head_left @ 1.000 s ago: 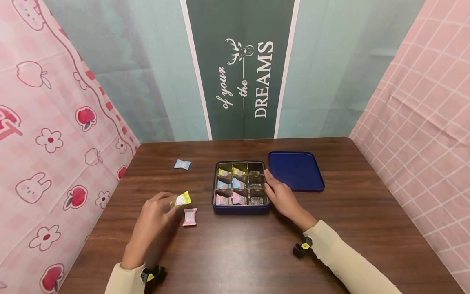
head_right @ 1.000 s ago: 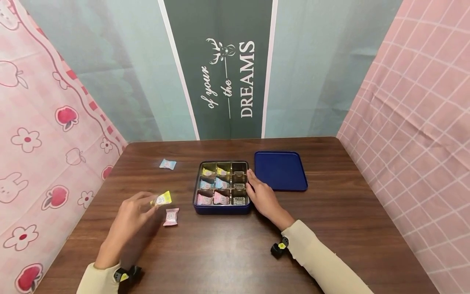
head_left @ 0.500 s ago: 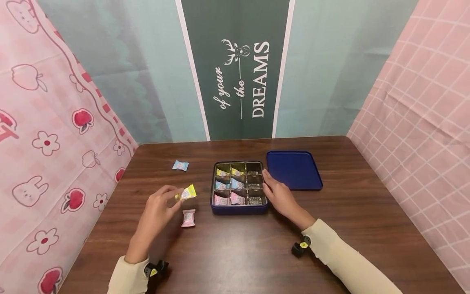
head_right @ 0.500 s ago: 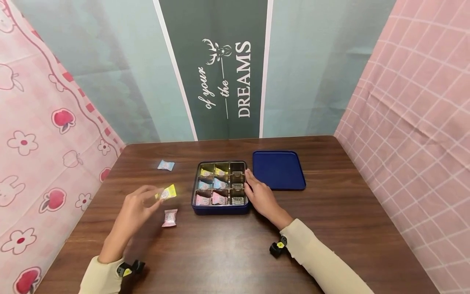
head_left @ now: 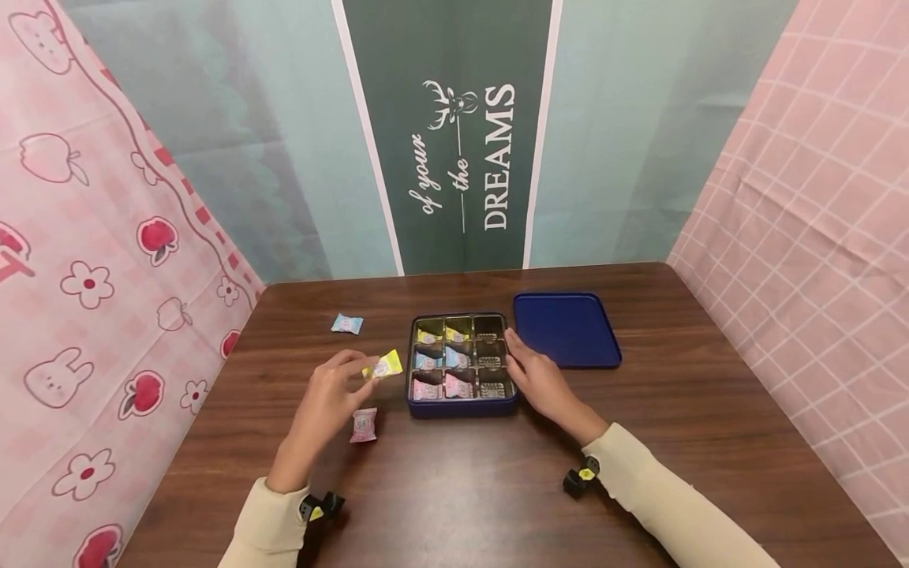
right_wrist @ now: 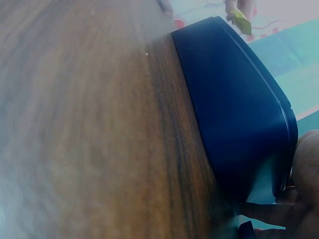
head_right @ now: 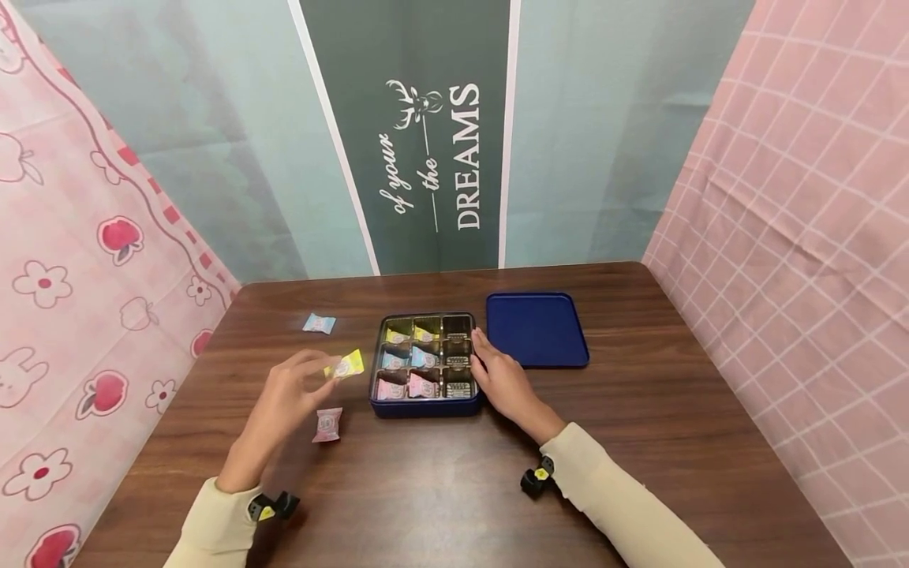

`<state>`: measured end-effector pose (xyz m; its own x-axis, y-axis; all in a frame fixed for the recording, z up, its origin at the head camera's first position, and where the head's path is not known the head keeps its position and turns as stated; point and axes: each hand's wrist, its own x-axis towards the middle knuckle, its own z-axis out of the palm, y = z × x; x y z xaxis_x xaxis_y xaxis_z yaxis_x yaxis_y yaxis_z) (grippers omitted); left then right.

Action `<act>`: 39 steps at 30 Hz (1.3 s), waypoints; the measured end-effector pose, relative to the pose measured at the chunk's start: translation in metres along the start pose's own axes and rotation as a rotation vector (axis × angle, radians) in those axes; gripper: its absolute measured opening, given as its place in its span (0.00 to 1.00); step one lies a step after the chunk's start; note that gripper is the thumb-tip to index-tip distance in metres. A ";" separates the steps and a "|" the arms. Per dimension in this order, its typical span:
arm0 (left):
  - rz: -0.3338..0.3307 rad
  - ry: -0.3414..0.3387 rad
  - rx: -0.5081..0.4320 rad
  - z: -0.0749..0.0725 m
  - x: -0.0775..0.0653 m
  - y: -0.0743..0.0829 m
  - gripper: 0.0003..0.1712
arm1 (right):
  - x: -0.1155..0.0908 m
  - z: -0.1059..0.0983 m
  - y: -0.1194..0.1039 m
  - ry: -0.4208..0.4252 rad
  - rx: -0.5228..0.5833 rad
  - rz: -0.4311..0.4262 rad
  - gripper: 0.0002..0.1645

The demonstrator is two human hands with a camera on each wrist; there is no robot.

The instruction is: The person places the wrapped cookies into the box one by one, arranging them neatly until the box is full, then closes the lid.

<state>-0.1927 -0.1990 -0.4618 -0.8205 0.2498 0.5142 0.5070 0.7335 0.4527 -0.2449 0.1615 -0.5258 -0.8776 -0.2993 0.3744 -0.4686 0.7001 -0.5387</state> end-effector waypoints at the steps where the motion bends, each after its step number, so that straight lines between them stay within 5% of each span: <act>1: -0.004 0.000 -0.002 0.001 0.001 0.000 0.20 | 0.000 0.000 0.000 -0.002 0.001 0.000 0.31; 39: 0.024 -0.003 -0.097 0.040 0.056 0.018 0.17 | 0.000 0.002 0.000 0.001 -0.010 -0.001 0.31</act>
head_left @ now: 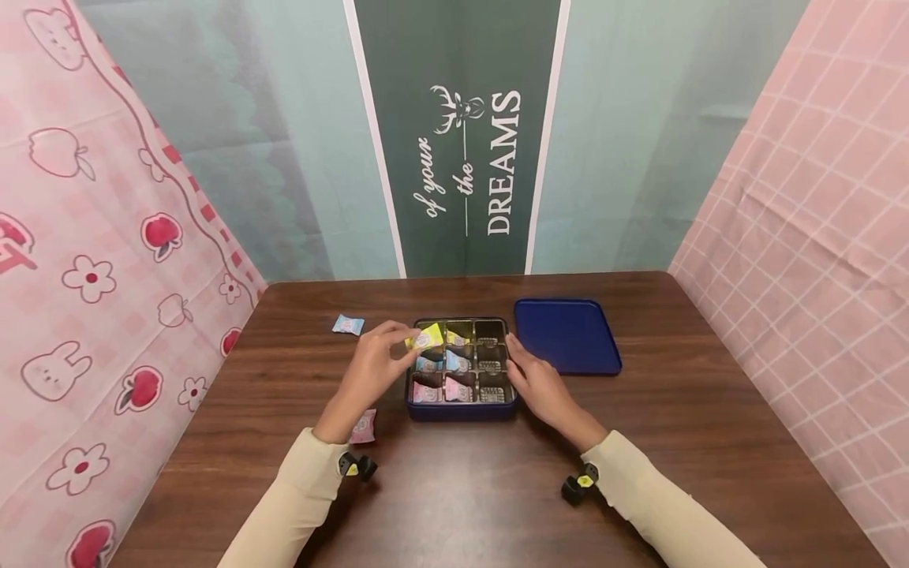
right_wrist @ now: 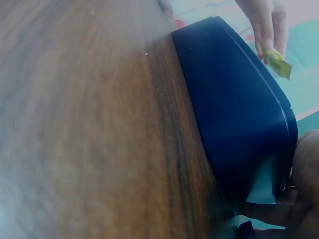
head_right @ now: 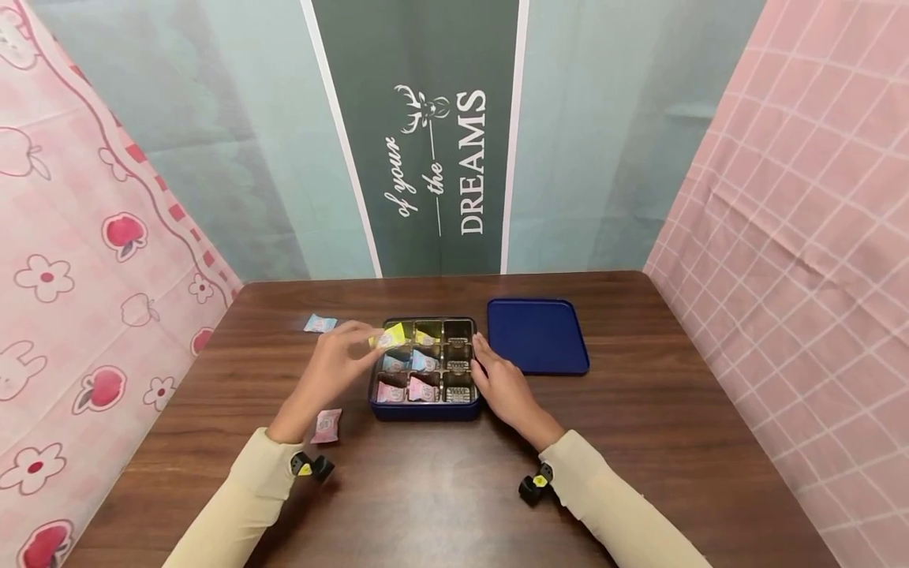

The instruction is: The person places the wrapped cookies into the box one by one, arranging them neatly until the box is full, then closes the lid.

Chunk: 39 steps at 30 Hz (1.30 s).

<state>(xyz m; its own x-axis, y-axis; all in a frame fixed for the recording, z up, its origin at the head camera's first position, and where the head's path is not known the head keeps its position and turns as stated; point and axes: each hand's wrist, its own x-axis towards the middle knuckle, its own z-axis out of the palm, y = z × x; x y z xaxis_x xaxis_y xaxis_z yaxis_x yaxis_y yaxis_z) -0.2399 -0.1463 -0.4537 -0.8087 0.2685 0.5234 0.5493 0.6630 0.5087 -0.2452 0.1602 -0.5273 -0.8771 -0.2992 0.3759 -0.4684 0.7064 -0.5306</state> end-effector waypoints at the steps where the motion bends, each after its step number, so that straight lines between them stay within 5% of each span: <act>1: -0.001 -0.007 0.002 0.001 0.001 0.001 0.17 | 0.000 0.001 0.000 0.003 -0.002 -0.003 0.31; 8: -0.023 -0.071 0.017 0.007 0.011 0.005 0.17 | -0.001 0.002 0.001 0.006 -0.008 -0.008 0.31; 29: 0.087 -0.128 0.009 0.019 0.044 0.009 0.17 | 0.000 0.001 0.003 0.018 -0.002 -0.016 0.30; 39: 0.106 -0.207 0.056 0.021 0.062 0.010 0.17 | 0.000 0.001 0.002 0.012 0.003 -0.013 0.31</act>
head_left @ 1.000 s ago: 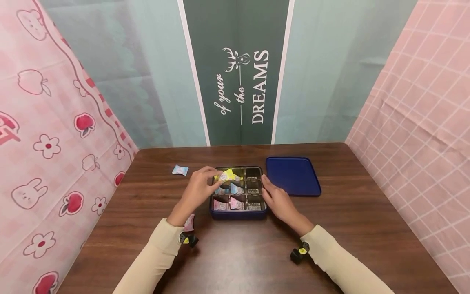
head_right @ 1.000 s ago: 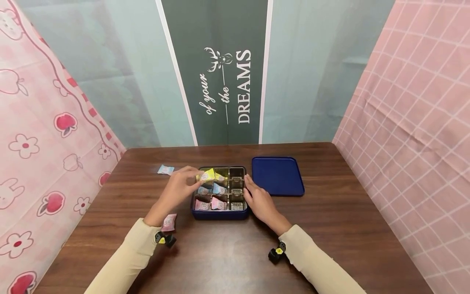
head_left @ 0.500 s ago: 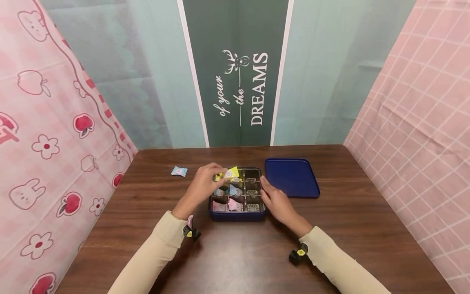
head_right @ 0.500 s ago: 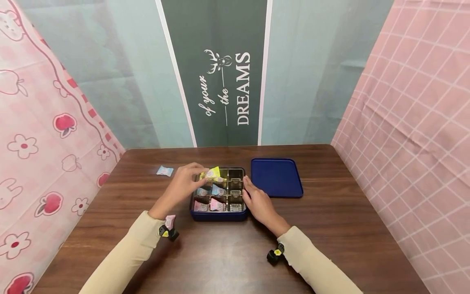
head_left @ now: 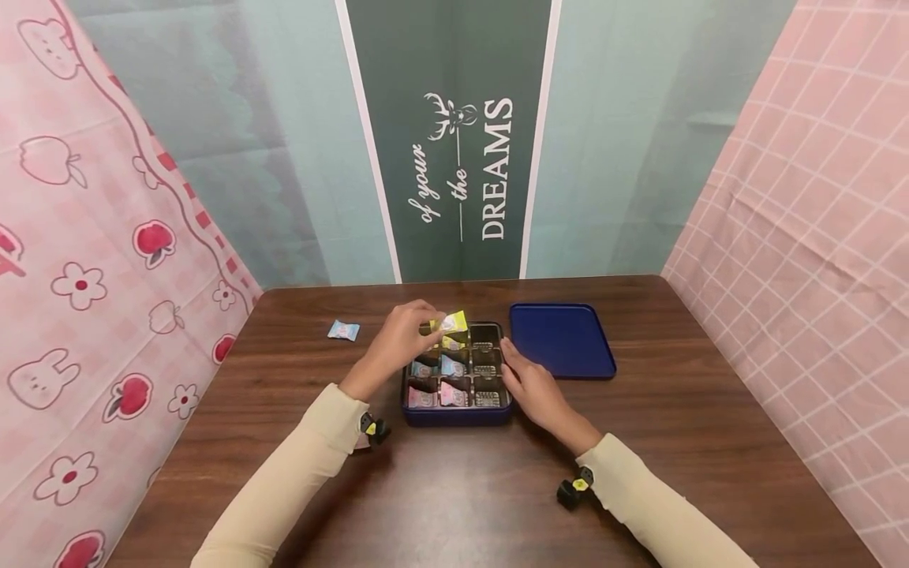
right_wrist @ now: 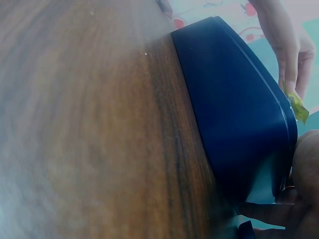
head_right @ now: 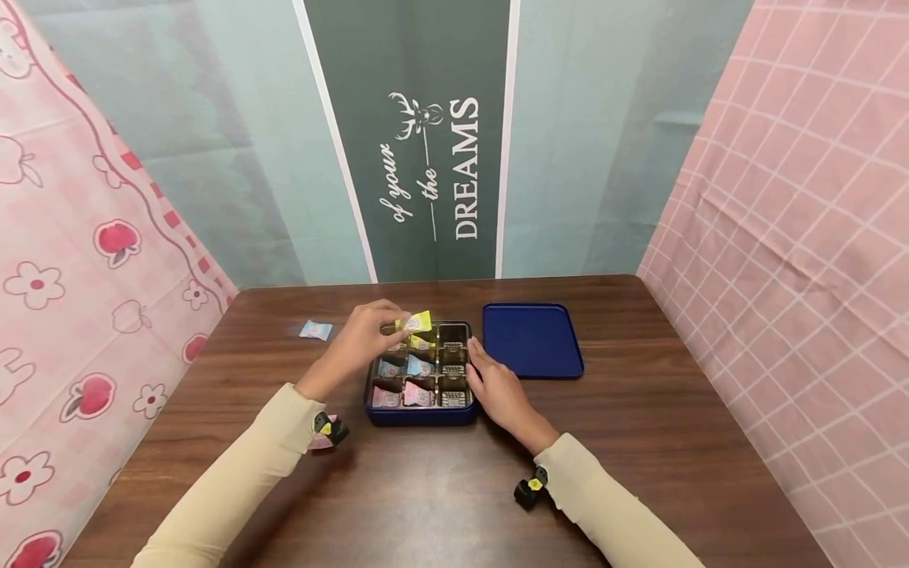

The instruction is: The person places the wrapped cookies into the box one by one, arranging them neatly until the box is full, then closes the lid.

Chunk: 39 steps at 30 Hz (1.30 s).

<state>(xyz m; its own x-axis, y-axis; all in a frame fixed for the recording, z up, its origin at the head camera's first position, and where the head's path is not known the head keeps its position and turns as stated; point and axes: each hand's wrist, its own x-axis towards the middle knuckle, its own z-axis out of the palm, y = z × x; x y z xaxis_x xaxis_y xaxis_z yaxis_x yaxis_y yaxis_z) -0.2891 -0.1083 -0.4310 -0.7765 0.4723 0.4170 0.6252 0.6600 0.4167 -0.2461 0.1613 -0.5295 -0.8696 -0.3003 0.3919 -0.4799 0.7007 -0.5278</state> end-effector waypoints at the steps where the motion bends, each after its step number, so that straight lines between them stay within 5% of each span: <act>1: -0.001 -0.007 0.000 0.001 0.001 -0.001 0.17 | 0.000 0.000 0.000 0.000 0.002 0.000 0.31; 23: 0.002 -0.081 0.019 0.021 0.029 -0.009 0.16 | 0.001 0.001 0.001 0.003 0.005 0.007 0.31; 39: -0.014 -0.162 0.010 0.036 0.036 -0.007 0.16 | 0.002 0.002 0.001 -0.018 0.008 0.040 0.32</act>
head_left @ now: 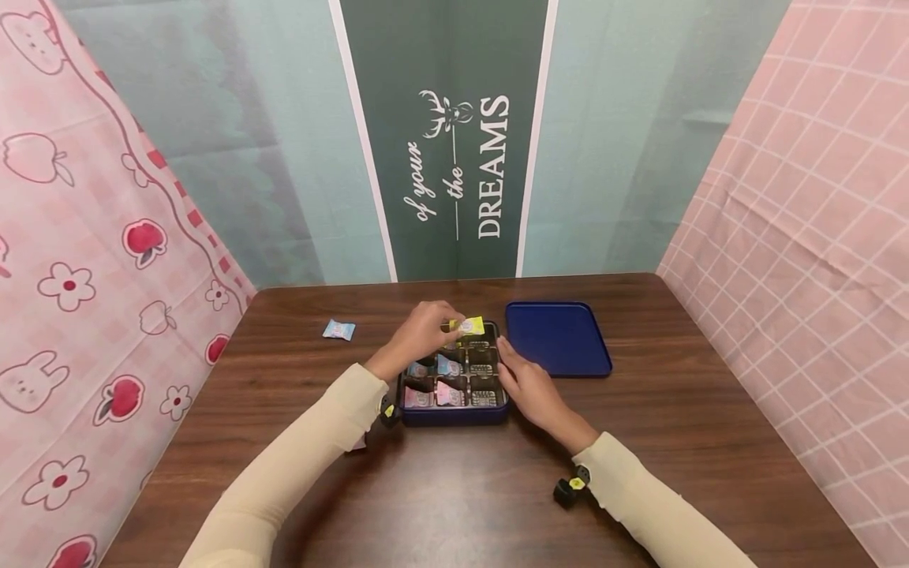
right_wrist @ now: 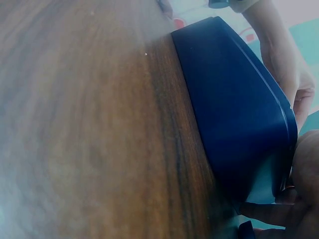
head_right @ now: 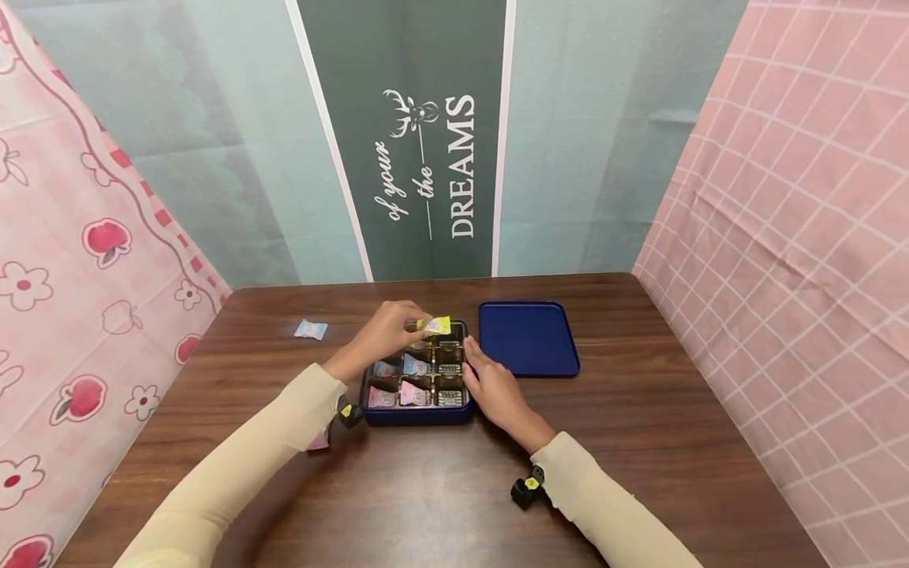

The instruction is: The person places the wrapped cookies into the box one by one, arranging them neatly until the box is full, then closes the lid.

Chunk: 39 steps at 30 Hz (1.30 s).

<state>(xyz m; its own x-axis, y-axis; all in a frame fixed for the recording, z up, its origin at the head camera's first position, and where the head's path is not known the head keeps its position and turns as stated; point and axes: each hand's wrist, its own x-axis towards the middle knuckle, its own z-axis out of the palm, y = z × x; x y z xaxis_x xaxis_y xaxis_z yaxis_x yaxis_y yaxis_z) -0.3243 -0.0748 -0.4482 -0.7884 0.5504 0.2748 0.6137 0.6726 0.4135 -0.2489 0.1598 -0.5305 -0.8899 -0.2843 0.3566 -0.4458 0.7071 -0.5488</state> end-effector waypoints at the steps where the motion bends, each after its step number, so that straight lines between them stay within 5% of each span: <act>1: -0.002 -0.001 0.003 0.001 0.001 0.000 0.16 | 0.000 0.000 0.000 -0.002 0.000 0.001 0.32; 31: 0.090 -0.091 0.137 0.010 0.012 0.013 0.13 | -0.001 -0.002 -0.001 0.005 -0.003 -0.013 0.32; 39: 0.055 -0.137 0.171 0.006 0.020 0.018 0.12 | -0.001 -0.003 -0.001 0.011 -0.007 -0.020 0.32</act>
<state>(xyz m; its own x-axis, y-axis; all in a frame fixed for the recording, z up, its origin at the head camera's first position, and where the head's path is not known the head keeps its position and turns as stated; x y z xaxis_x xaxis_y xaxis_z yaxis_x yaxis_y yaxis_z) -0.3288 -0.0489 -0.4410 -0.7473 0.6431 0.1673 0.6634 0.7070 0.2451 -0.2471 0.1612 -0.5280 -0.8796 -0.2919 0.3757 -0.4632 0.7057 -0.5361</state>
